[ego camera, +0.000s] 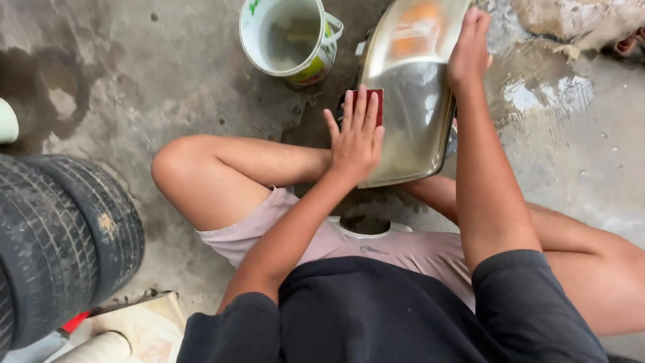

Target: Sanding a car headlight lens with a sanding block and water to restore its surface.

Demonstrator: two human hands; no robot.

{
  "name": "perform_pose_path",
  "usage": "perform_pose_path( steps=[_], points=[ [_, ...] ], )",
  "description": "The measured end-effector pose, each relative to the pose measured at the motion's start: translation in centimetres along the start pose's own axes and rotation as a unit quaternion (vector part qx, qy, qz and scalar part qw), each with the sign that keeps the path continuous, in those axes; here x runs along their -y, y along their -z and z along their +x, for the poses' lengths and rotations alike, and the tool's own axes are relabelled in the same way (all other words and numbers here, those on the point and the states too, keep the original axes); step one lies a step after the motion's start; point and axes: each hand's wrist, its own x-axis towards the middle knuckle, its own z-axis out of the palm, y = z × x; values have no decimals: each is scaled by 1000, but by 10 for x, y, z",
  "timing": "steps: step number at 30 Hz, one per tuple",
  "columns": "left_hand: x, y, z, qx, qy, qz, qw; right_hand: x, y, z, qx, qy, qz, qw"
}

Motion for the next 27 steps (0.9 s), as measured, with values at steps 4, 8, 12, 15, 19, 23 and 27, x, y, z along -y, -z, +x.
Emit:
perform_pose_path(
  steps=[4, 8, 12, 15, 19, 23, 27],
  points=[
    [-32, 33, -75, -8, -132, -13, 991, 14, 6, -2, -1, 0, 15, 1000],
    [-17, 18, -37, 16, -82, -1, 997, 2, 3, 6, 13, -18, 4, 1000],
    [-33, 37, -73, -8, -93, -34, 995, 9, 6, -2, 11, -9, 27, 1000],
    [-23, 18, -96, -3, -109, -21, 994, 13, 7, -12, 12, -23, -7, 1000],
    [-18, 15, -34, 2, -17, -14, 1000, 6, 5, -2, 6, -19, -30, 999],
    [-23, 21, -86, 4, -98, -25, 995, 16, 7, -5, 16, -42, -26, 999],
    [-20, 17, -22, -47, -56, 6, 997, -9, 3, 0, 12, -38, -17, 999]
  ],
)
